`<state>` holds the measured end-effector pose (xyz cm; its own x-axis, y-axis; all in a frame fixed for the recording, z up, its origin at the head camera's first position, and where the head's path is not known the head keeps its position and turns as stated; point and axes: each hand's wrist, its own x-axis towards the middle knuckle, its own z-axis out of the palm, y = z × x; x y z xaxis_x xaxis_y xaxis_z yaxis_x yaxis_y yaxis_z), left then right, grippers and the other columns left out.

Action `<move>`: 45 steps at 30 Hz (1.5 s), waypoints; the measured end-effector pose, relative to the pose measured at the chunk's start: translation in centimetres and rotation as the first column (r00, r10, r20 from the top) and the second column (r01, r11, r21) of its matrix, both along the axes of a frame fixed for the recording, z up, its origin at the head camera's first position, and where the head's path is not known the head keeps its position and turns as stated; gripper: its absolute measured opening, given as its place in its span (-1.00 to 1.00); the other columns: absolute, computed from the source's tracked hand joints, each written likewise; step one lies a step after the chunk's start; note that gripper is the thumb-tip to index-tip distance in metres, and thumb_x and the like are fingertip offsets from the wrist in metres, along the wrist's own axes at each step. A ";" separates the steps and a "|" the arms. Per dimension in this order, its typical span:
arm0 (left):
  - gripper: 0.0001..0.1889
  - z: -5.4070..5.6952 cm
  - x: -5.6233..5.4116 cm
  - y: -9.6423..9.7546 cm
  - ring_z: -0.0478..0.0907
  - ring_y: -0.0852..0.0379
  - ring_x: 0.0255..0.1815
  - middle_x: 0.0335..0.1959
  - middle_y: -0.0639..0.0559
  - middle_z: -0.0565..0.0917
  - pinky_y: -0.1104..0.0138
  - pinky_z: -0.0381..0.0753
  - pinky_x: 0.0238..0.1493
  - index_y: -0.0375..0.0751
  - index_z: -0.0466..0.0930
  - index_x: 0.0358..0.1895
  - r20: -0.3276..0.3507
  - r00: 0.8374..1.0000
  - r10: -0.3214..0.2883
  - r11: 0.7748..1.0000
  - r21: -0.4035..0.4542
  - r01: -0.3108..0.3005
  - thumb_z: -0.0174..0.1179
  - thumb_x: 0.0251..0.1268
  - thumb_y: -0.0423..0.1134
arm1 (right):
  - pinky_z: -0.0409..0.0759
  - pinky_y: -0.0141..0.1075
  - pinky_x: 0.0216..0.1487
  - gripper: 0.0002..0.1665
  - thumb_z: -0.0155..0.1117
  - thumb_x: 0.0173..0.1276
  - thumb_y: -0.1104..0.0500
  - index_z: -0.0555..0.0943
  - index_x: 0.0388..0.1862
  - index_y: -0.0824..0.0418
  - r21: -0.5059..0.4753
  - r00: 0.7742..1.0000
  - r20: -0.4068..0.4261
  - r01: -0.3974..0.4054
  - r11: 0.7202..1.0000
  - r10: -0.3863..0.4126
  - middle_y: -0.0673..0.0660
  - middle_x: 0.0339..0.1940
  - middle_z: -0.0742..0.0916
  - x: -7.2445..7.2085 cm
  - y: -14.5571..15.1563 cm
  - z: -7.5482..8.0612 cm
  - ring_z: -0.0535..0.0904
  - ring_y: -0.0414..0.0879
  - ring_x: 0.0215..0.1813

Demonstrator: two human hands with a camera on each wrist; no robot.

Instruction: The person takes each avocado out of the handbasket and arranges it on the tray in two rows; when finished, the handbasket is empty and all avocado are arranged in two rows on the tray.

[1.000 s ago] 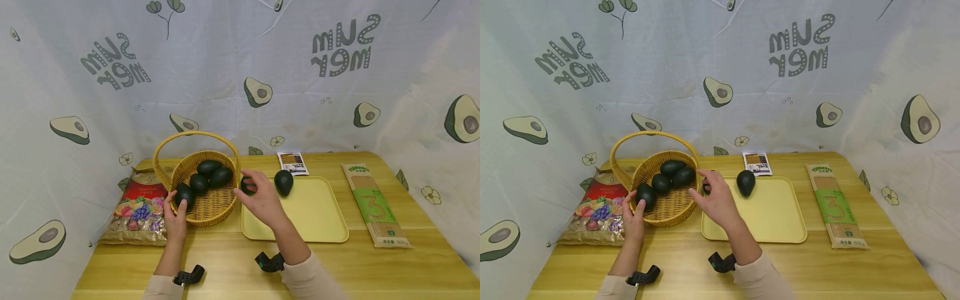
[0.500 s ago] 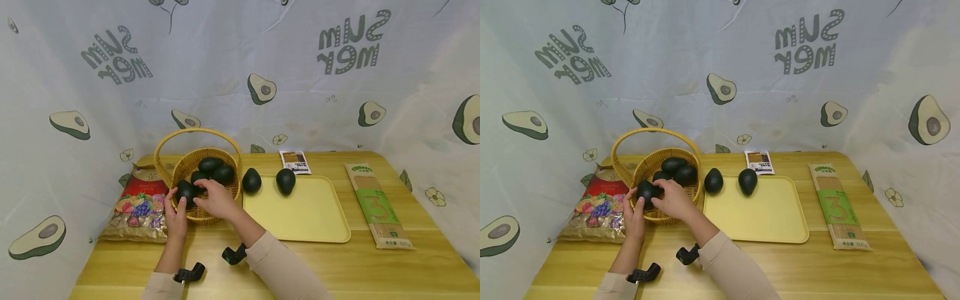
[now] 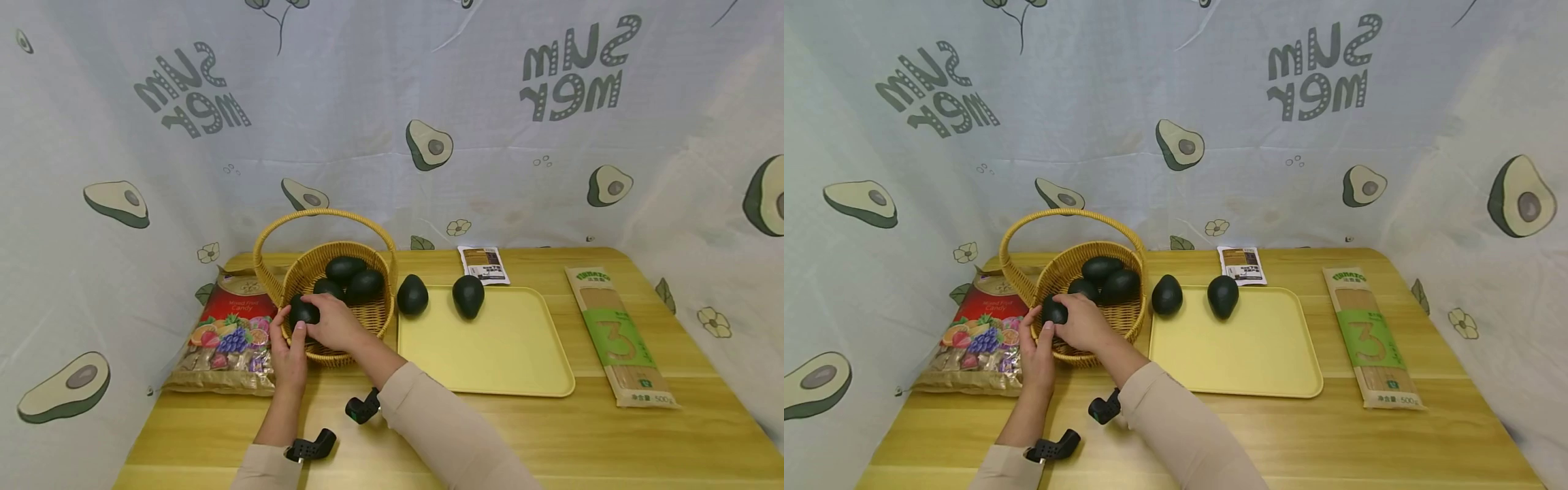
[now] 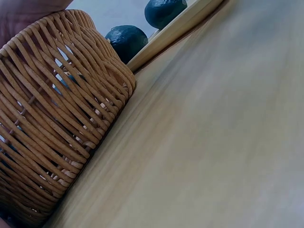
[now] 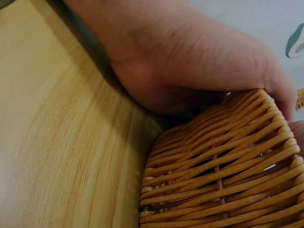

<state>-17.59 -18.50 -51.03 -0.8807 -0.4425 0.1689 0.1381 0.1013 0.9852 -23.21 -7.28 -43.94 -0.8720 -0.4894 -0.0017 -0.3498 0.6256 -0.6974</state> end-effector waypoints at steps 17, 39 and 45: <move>-0.52 -0.1 -0.1 0.0 0.16 -0.15 0.60 0.56 -0.11 0.28 -0.15 0.10 0.58 -0.09 0.30 0.47 -0.010 1.000 0.001 1.000 -0.006 -0.001 0.02 0.57 -0.19 | 0.57 -0.07 0.34 -0.36 0.39 0.39 0.12 0.51 0.43 0.04 -0.028 1.000 -0.024 -0.019 0.999 0.018 0.16 0.44 0.54 0.1 0.4 0.0 0.52 0.07 0.42; -0.54 0.0 0.1 0.0 0.08 -0.17 0.63 0.59 -0.10 0.22 -0.23 0.02 0.56 -0.11 0.29 0.47 -0.017 1.000 -0.002 0.999 -0.045 0.001 -0.02 0.61 -0.15 | 0.64 -0.03 0.21 -0.34 0.38 0.39 0.13 0.49 0.46 0.08 -0.258 0.998 -0.009 0.055 0.965 -0.060 0.19 0.43 0.49 2.5 5.9 2.9 0.58 0.12 0.28; -0.54 -0.1 0.1 0.0 0.08 -0.18 0.63 0.59 -0.09 0.22 -0.22 0.03 0.56 -0.10 0.29 0.48 -0.009 1.000 -0.006 0.999 -0.039 0.005 -0.03 0.62 -0.14 | 0.68 -0.05 0.10 -0.34 0.38 0.39 0.13 0.48 0.46 0.06 -0.327 0.996 0.019 0.091 0.941 -0.090 0.19 0.38 0.59 3.2 8.3 3.2 0.61 0.13 0.24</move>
